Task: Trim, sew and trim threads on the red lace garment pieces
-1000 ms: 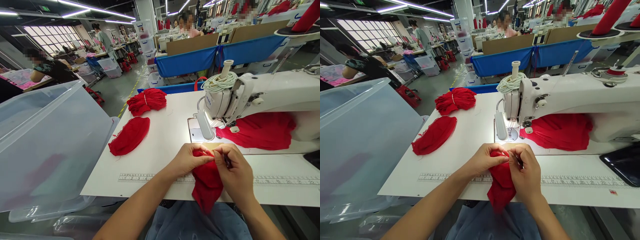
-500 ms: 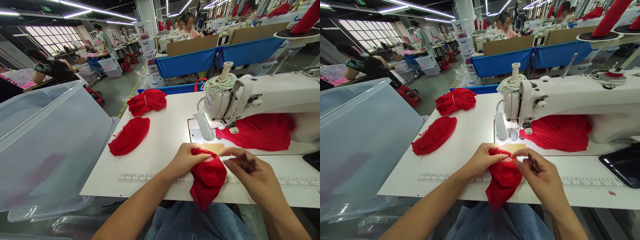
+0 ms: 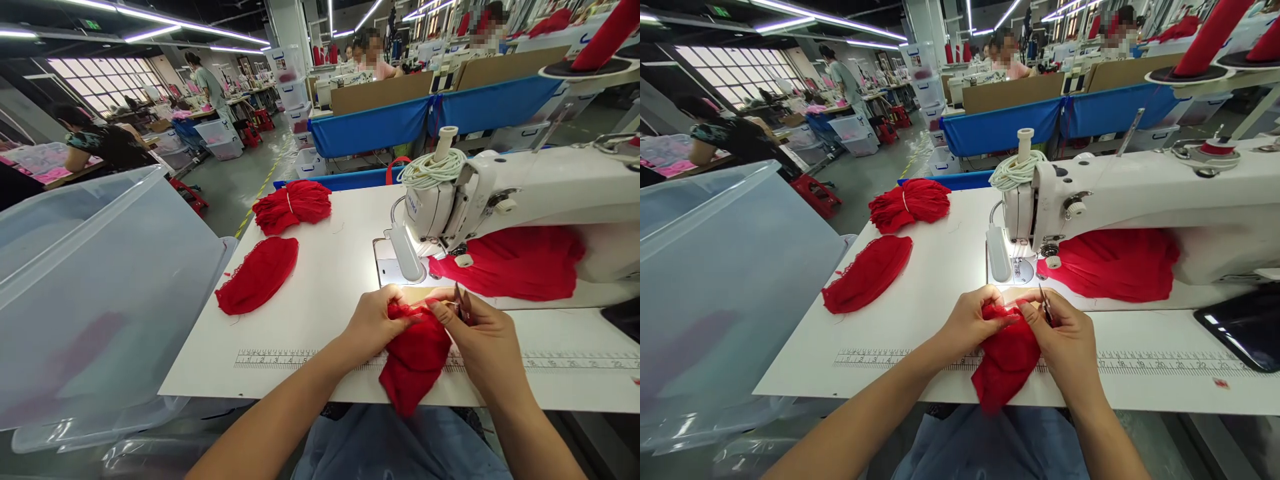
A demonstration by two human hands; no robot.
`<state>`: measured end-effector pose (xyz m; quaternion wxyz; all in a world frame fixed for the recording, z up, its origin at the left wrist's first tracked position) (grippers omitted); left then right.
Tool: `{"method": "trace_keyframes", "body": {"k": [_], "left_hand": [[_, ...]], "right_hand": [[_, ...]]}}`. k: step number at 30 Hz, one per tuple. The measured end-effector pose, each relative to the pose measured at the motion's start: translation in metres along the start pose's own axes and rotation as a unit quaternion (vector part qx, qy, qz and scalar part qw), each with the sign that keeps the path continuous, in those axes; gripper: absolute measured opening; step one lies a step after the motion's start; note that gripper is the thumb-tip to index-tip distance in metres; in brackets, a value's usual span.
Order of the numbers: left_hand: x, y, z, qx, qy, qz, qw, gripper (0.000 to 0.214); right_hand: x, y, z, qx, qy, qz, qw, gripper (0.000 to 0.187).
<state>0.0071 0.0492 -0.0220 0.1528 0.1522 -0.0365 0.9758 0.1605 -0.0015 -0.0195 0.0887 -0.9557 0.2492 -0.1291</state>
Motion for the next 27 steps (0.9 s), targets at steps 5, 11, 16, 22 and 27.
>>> {"method": "trace_keyframes", "body": {"k": [5,11,16,22,27], "left_hand": [[0.000,-0.002,0.001,-0.005,-0.003,-0.022,1.000,0.024],[0.004,-0.003,0.008,-0.058,0.060,0.011,0.996,0.020],[0.013,-0.004,0.014,-0.057,0.129,0.040,0.989,0.023],[0.013,-0.005,0.011,0.066,0.251,0.004,0.966,0.037],[0.012,-0.005,0.007,0.104,0.310,-0.020,0.945,0.036]], "right_hand": [[0.004,0.000,-0.002,0.042,0.035,0.055,0.997,0.014],[-0.004,0.004,-0.014,0.169,0.019,0.023,0.985,0.013],[-0.001,0.003,0.000,0.090,0.078,-0.010,0.993,0.022],[0.004,0.009,0.007,0.123,0.140,-0.004,0.982,0.020],[0.004,0.014,0.009,0.147,0.156,0.015,0.977,0.023]]}}
Point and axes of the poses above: each hand's wrist, its own y-axis away from the middle knuckle, its own x-axis out of the back of the hand, z = x × y, the point moved 2 cm from there along -y, towards the middle knuckle, and after that the axes turned 10 degrees about z, right-handed, at the moved point
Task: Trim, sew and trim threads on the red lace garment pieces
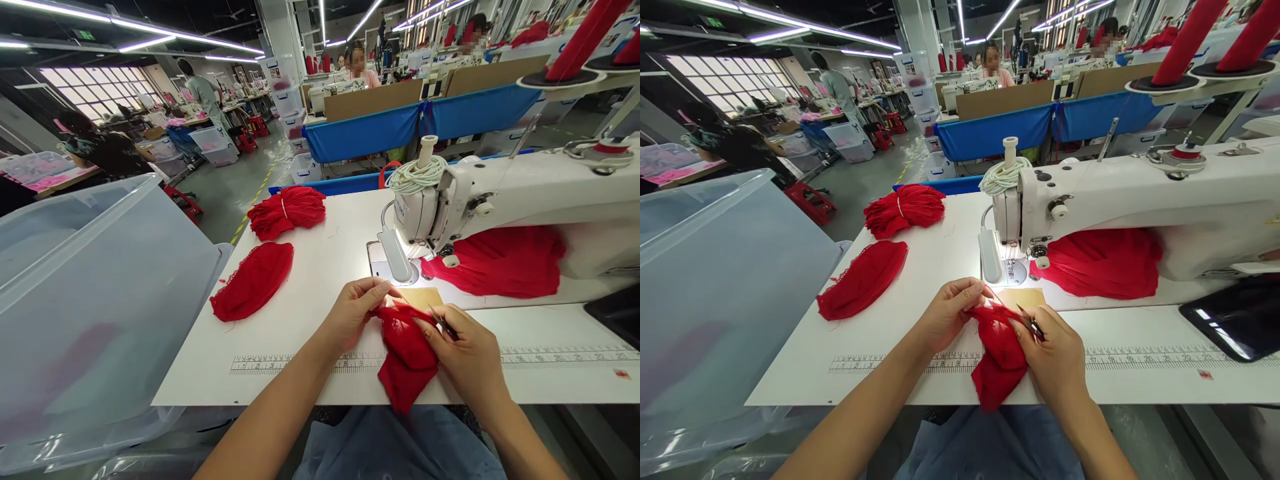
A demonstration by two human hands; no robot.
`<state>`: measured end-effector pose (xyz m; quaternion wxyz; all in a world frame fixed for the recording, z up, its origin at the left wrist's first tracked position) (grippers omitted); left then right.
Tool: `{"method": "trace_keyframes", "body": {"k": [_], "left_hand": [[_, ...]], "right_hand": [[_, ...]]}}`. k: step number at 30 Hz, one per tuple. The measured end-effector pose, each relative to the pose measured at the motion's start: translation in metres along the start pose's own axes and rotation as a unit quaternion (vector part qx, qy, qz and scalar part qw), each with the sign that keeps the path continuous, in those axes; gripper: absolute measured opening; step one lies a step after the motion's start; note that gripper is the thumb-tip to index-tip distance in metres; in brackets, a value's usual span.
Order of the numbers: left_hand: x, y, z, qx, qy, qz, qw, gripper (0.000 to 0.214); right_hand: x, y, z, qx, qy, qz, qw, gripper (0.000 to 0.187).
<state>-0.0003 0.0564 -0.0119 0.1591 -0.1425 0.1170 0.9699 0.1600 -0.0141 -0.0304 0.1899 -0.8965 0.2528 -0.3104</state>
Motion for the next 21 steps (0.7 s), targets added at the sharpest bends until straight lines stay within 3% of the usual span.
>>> {"method": "trace_keyframes", "body": {"k": [7,12,21], "left_hand": [[-0.003,0.003,0.001,-0.003,-0.029,-0.001,1.000,0.043],[-0.007,0.005,0.004,-0.005,-0.017,-0.011,1.000,0.041],[-0.008,0.006,0.004,-0.046,-0.059,-0.045,0.996,0.035]], "right_hand": [[0.009,0.000,0.007,0.011,0.038,-0.039,0.998,0.036],[0.022,-0.008,-0.002,0.057,0.061,-0.095,0.992,0.035],[0.019,-0.016,-0.015,0.137,0.127,-0.072,0.980,0.038]]}}
Point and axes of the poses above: each hand's wrist, its own y-axis away from the middle knuckle, its own x-axis out of the back of the hand, z = x × y, the point moved 2 cm from there along -y, towards the middle knuckle, and after that the axes turned 10 degrees about z, right-handed, at the moved point
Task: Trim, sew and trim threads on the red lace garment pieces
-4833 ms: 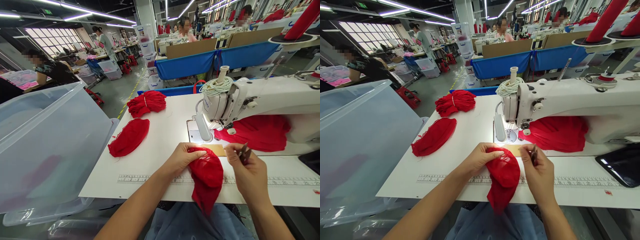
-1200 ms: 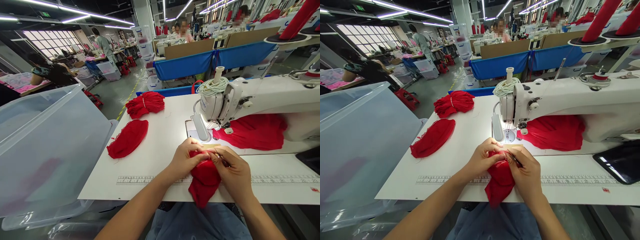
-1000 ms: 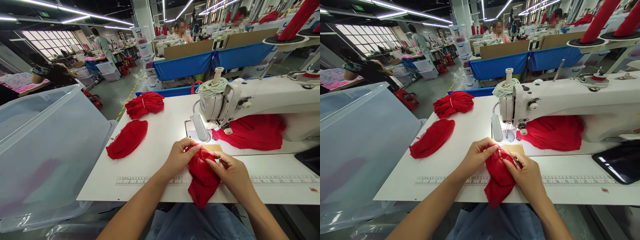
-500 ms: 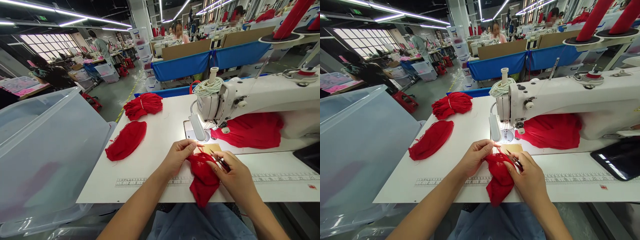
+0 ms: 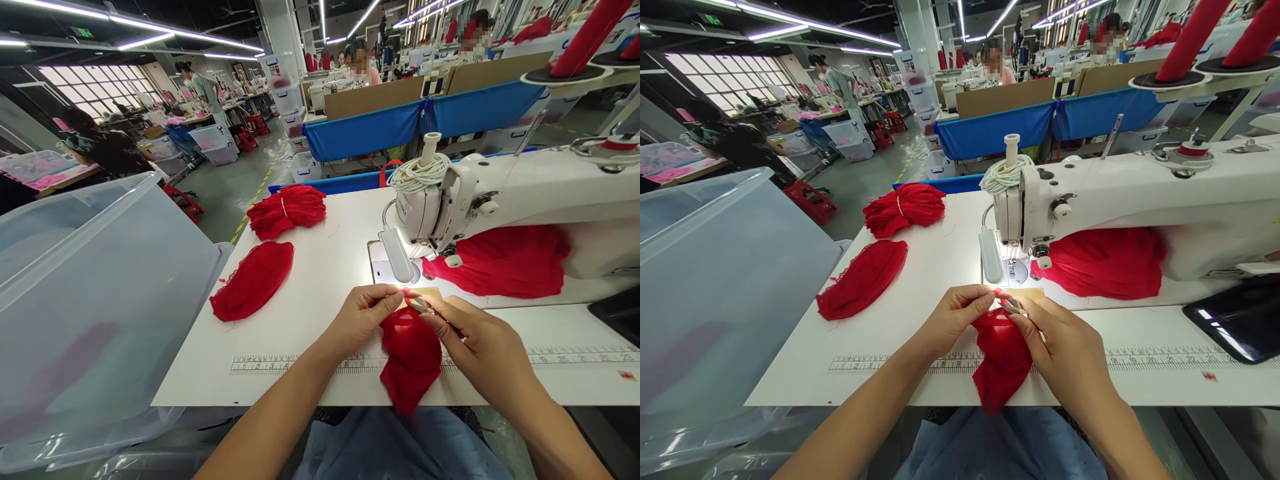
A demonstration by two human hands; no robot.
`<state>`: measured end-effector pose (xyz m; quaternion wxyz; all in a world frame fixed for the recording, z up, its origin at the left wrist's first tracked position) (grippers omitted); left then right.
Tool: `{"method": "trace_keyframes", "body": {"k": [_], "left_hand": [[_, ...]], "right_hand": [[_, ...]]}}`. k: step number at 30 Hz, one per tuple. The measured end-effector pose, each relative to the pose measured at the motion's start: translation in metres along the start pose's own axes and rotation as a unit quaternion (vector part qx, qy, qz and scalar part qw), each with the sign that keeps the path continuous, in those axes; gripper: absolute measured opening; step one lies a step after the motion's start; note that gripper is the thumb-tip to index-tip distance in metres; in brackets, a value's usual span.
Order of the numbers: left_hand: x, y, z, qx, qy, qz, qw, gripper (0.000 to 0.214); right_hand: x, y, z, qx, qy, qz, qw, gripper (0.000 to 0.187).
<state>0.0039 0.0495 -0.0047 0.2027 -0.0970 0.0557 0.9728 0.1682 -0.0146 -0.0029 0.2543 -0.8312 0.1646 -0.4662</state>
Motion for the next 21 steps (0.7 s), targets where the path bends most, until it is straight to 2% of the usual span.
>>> {"method": "trace_keyframes", "body": {"k": [8,13,16,19,21], "left_hand": [[0.003,0.000,-0.003,0.006,-0.041,-0.006,0.999,0.041],[0.005,-0.001,-0.003,0.012,-0.048,0.000,0.999,0.042],[0.005,-0.001,-0.002,0.017,-0.034,0.009,0.999,0.041],[0.005,-0.002,-0.002,0.022,0.003,0.025,0.999,0.040],[0.006,-0.003,-0.004,0.031,0.037,0.024,0.999,0.038]], "right_hand": [[0.001,-0.003,0.007,0.063,-0.025,-0.014,0.998,0.034],[0.004,-0.006,0.011,0.060,-0.040,-0.039,0.997,0.032],[0.002,-0.006,0.012,0.022,-0.103,-0.054,0.993,0.030],[-0.006,-0.005,0.012,-0.062,-0.192,-0.048,0.978,0.029],[-0.013,-0.003,0.011,-0.119,-0.203,-0.037,0.971,0.032]]}}
Point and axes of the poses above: each hand's wrist, its own y-axis away from the middle knuckle, its own x-axis out of the back of the hand, z = x × y, the point moved 2 cm from there along -y, towards the middle knuckle, and after that the axes turned 10 degrees about z, right-handed, at the moved point
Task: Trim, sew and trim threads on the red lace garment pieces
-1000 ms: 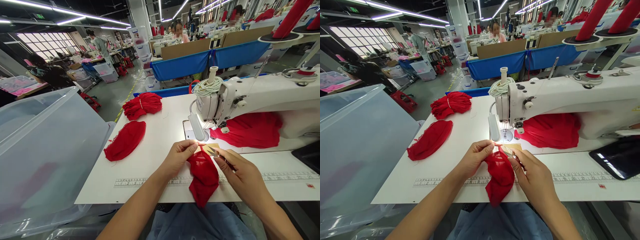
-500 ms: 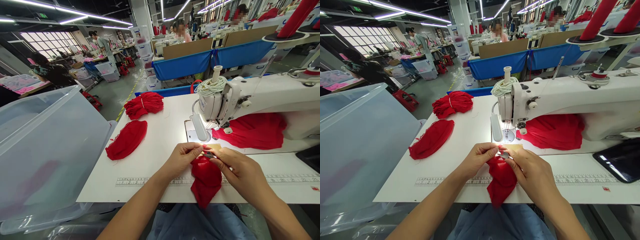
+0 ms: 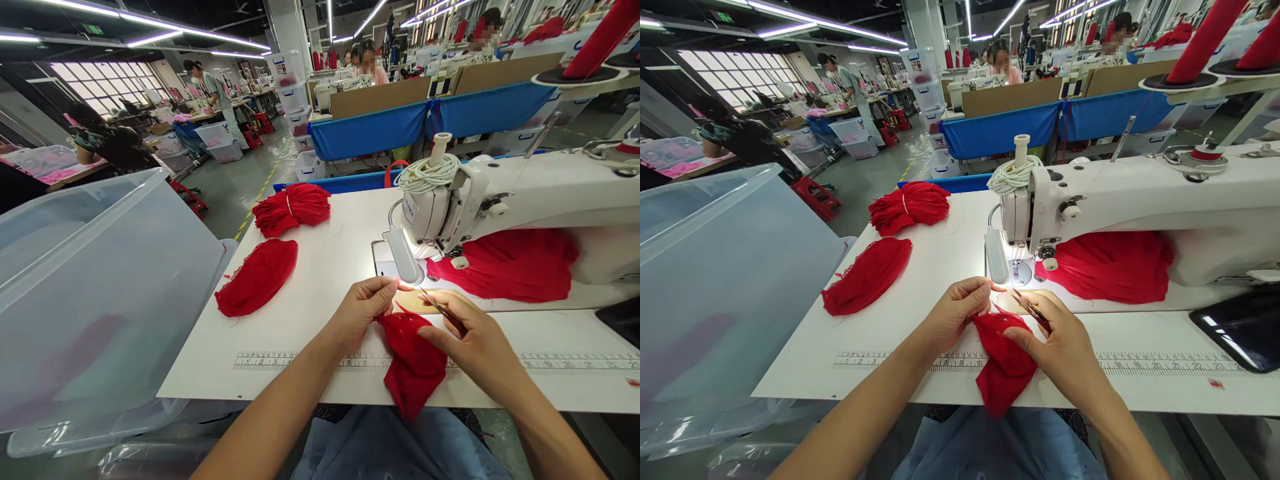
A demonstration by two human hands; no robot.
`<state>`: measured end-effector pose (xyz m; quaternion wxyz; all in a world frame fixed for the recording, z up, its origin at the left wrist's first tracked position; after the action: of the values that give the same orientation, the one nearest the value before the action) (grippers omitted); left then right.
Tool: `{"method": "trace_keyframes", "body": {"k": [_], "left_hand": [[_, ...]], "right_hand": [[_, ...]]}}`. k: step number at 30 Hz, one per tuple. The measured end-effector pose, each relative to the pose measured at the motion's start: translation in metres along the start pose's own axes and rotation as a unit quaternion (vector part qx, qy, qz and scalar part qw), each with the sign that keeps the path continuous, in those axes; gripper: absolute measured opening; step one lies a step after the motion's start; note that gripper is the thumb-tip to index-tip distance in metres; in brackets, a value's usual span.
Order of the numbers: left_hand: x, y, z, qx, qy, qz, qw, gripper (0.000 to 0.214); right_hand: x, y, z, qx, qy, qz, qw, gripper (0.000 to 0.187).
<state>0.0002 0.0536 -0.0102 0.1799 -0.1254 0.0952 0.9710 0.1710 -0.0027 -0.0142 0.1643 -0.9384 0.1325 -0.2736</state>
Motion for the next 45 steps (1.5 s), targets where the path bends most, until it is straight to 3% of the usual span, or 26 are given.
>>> {"method": "trace_keyframes", "body": {"k": [3,5,9,12,15,17,18,19,20,21,23,25,28,30,31,33,35,37,38,41,43,45], "left_hand": [[0.006,-0.003,0.001,0.018,0.030,0.024,0.999,0.038],[0.015,-0.007,0.006,0.008,0.056,0.098,0.994,0.038],[0.040,-0.011,0.027,-0.097,0.128,0.276,0.948,0.033],[0.054,0.000,0.048,-0.178,0.082,0.327,0.924,0.030],[0.064,0.033,0.065,-0.174,-0.049,0.303,0.936,0.028],[0.068,0.066,0.072,-0.118,-0.201,0.241,0.942,0.029],[0.068,0.084,0.073,-0.043,-0.297,0.147,0.943,0.031],[0.067,0.101,0.071,0.045,-0.380,0.021,0.924,0.032],[0.065,0.118,0.071,0.107,-0.446,-0.096,0.883,0.030],[0.066,0.130,0.073,0.107,-0.512,-0.133,0.842,0.024],[0.065,0.138,0.078,0.060,-0.615,-0.116,0.778,0.022],[0.060,0.127,0.080,-0.006,-0.650,-0.047,0.758,0.028],[0.042,0.091,0.074,-0.146,-0.600,0.011,0.786,0.030],[0.026,0.069,0.065,-0.208,-0.565,-0.034,0.798,0.055],[0.018,0.061,0.060,-0.225,-0.549,-0.076,0.802,0.048],[0.007,0.053,0.053,-0.207,-0.510,-0.167,0.818,0.013],[0.004,0.052,0.050,-0.123,-0.451,-0.229,0.854,0.031],[0.007,0.054,0.050,-0.006,-0.377,-0.244,0.894,0.038],[0.009,0.054,0.050,0.047,-0.334,-0.234,0.912,0.037],[0.018,0.054,0.051,0.153,-0.187,-0.144,0.960,0.034],[0.025,0.052,0.052,0.162,-0.079,-0.056,0.982,0.033],[0.033,0.053,0.055,0.127,0.003,0.025,0.992,0.032]], "right_hand": [[-0.008,0.004,0.002,-0.053,0.008,0.003,0.999,0.028],[-0.009,0.006,0.002,-0.069,0.001,0.008,0.998,0.029],[0.001,0.007,0.006,-0.074,0.021,0.038,0.996,0.030],[0.008,0.009,0.014,-0.069,0.065,0.046,0.994,0.030],[0.011,0.014,0.022,-0.067,0.119,0.046,0.990,0.030],[0.013,0.017,0.026,-0.066,0.139,0.049,0.987,0.030],[0.013,0.019,0.028,-0.064,0.142,0.051,0.987,0.030],[0.014,0.020,0.029,-0.059,0.139,0.052,0.987,0.029],[0.013,0.020,0.030,-0.051,0.130,0.052,0.989,0.028],[0.013,0.020,0.029,-0.039,0.118,0.051,0.991,0.026],[0.011,0.020,0.024,-0.001,0.076,0.051,0.996,0.021],[0.009,0.020,0.012,0.058,0.021,0.033,0.998,0.016],[0.007,0.025,-0.014,0.160,-0.053,-0.036,0.985,0.024],[0.008,0.033,-0.027,0.205,-0.082,-0.085,0.971,0.031],[0.009,0.037,-0.029,0.217,-0.093,-0.097,0.967,0.033],[0.015,0.042,-0.023,0.212,-0.085,-0.087,0.970,0.035],[0.026,0.040,-0.004,0.186,-0.019,-0.014,0.982,0.034],[0.038,0.033,0.024,0.173,0.112,0.099,0.974,0.030],[0.043,0.029,0.038,0.170,0.185,0.128,0.959,0.029],[0.052,0.025,0.070,0.201,0.280,0.088,0.935,0.039],[0.058,0.038,0.079,0.231,0.285,0.025,0.930,0.042],[0.069,0.062,0.081,0.216,0.264,-0.023,0.940,0.040]]}}
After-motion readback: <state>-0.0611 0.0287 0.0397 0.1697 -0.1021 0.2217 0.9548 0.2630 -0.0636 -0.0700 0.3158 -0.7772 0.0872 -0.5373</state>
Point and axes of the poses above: each hand's wrist, its own y-axis away from the middle knuckle, its own x-axis out of the back of the hand, z = x × y, the point moved 2 cm from there along -y, towards the middle knuckle, and after that the axes turned 10 degrees about z, right-handed, at the moved point
